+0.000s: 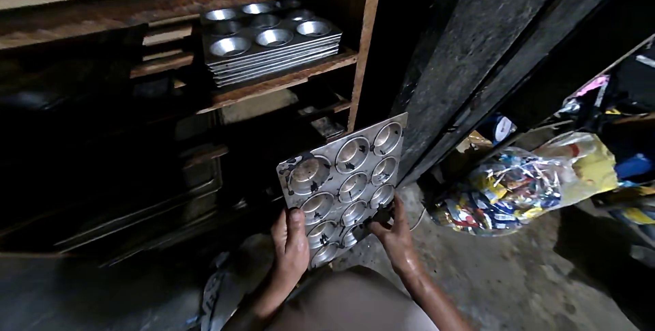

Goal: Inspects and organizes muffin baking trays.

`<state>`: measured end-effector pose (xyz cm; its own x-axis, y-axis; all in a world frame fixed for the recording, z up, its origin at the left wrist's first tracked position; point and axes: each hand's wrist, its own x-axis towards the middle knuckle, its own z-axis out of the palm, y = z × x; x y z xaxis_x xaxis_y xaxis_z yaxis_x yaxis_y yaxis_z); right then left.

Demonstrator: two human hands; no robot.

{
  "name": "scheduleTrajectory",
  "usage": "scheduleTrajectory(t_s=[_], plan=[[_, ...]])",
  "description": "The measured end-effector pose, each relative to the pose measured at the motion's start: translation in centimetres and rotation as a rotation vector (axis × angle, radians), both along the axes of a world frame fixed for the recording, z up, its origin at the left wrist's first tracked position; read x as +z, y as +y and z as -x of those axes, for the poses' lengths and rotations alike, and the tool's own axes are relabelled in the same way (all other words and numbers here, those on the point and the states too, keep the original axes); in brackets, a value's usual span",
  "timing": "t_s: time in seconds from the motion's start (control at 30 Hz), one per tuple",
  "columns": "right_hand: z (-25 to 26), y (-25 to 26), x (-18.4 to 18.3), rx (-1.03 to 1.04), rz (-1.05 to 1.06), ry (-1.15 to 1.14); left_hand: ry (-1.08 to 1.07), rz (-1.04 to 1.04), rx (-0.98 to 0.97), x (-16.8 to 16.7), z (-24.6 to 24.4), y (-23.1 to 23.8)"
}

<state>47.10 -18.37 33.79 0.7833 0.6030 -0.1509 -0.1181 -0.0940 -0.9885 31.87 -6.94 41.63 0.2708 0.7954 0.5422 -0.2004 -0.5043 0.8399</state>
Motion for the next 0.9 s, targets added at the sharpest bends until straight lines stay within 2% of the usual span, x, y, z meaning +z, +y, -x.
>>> scheduleTrajectory(t_s=[0.17, 0.2, 0.37, 0.57, 0.7, 0.77, 0.83, 0.9], plan=[[-0.2, -0.1, -1.7, 0.022, 0.078, -0.308, -0.022, 0.032, 0.039, 0.0, 0.0, 0.4], [-0.2, -0.2, -1.8, 0.037, 0.067, -0.295, -0.028, 0.038, 0.046, 0.1, 0.0, 0.5], [-1.5, -0.8, 0.4, 0.142, -0.019, 0.078, -0.008, 0.046, 0.048, -0.1, 0.3, 0.9], [-1.0, 0.3, 0.4, 0.063, -0.02, 0.035, -0.016, 0.011, 0.036, -0.1, 0.1, 0.8], [-1.5, -0.1, -0.2, 0.193, 0.017, -0.031, -0.005, 0.005, 0.046, -0.2, 0.3, 1.3], [-2.0, -0.5, 0.1, 0.241, -0.004, 0.017, -0.007, 0.015, 0.052, -0.3, 0.4, 1.5], [-2.4, -0.5, 0.3, 0.231, -0.036, 0.043, -0.01, 0.026, 0.056, -0.2, 0.3, 1.5], [-2.6, -0.4, 0.5, 0.188, -0.01, -0.052, -0.012, 0.035, 0.055, -0.1, 0.3, 1.6]])
